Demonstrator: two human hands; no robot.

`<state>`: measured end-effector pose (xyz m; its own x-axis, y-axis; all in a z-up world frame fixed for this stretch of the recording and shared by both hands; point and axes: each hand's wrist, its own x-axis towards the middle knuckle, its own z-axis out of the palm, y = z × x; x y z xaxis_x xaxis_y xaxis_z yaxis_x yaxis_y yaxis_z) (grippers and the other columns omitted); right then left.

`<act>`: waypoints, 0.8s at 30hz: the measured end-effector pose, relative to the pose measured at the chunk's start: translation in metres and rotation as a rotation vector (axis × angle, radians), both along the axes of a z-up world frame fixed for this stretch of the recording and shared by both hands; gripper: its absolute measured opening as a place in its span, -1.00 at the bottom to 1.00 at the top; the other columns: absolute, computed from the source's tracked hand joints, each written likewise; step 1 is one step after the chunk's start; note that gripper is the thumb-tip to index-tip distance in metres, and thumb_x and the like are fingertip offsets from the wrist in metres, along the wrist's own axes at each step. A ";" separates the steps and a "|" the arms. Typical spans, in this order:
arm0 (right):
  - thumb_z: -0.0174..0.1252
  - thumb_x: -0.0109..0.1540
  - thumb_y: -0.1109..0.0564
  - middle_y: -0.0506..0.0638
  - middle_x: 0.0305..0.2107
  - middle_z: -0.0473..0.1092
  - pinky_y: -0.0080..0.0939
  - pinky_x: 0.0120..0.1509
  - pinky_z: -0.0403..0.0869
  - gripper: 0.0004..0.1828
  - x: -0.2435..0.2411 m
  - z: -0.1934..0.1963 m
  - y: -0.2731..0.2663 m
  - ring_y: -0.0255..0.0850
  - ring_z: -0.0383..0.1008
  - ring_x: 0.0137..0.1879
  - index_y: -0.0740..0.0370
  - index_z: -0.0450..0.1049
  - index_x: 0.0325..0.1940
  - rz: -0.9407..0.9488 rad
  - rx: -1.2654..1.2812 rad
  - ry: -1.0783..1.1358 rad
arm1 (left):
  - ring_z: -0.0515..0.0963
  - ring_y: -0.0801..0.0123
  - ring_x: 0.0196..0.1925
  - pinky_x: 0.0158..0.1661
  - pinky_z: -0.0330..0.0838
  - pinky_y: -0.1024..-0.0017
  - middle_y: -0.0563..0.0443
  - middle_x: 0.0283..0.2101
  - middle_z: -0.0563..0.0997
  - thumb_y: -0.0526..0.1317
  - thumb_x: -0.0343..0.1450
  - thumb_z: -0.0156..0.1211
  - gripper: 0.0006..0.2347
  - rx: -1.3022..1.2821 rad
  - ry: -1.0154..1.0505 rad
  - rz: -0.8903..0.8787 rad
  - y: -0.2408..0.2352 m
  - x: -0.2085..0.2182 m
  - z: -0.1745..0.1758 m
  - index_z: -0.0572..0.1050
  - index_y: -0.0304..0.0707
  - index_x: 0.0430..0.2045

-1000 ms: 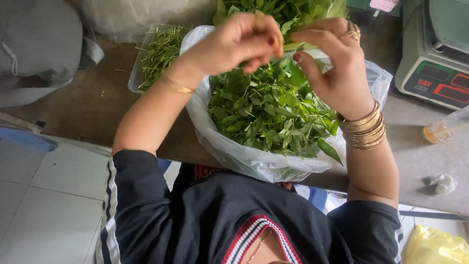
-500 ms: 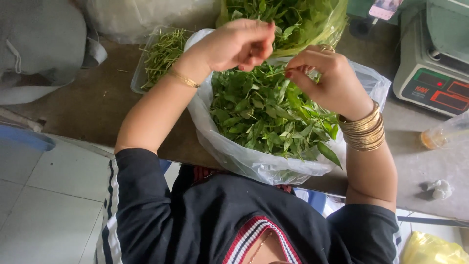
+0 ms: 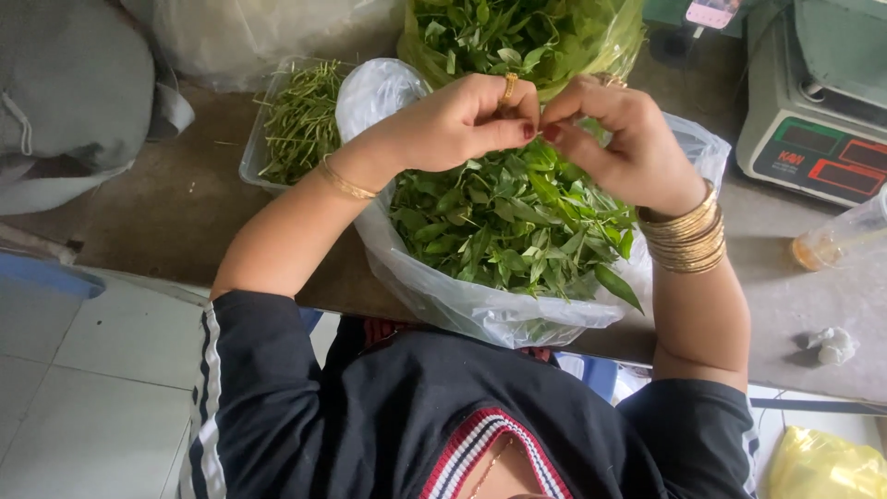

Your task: The person sorts through a large pile of green leafy vegetables, picking up bunches and separating the leaves from the stems. The leaves are placed into a white plastic bag, while the stems are discarded into a separate container on the table.

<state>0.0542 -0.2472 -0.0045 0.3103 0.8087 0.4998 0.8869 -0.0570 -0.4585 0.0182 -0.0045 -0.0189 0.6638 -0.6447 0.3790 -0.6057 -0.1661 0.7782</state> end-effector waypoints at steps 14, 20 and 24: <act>0.26 0.19 -0.11 0.09 -0.10 0.58 -0.04 0.10 0.60 -0.45 0.023 0.010 -0.021 -0.07 0.63 -0.06 0.14 0.49 0.21 -0.497 -0.823 0.155 | 0.37 0.49 -0.53 -0.61 0.22 0.63 0.04 -0.47 0.40 -0.44 0.43 -0.23 -0.86 -0.281 0.543 0.005 0.010 0.010 -0.001 0.35 -0.25 -0.35; 0.10 0.35 0.29 0.14 -0.30 0.58 -0.25 -0.18 0.62 -0.86 0.027 0.011 -0.031 -0.18 0.63 -0.26 0.41 0.53 -0.08 -0.287 -0.373 0.165 | 0.08 0.60 -0.67 -0.70 -0.07 0.63 0.18 -0.58 0.28 -0.42 0.40 -0.22 -0.83 -0.356 0.659 -0.119 0.019 0.026 -0.008 0.36 -0.21 -0.54; 0.13 0.39 0.32 0.17 -0.34 0.54 -0.28 -0.17 0.59 -0.92 0.018 0.013 -0.035 -0.22 0.57 -0.30 0.45 0.43 -0.09 -0.326 -0.176 0.345 | 0.09 0.62 -0.65 -0.68 0.01 0.68 0.22 -0.59 0.20 -0.43 0.50 -0.29 -0.77 -0.272 0.515 -0.068 0.048 0.024 0.006 0.31 -0.18 -0.53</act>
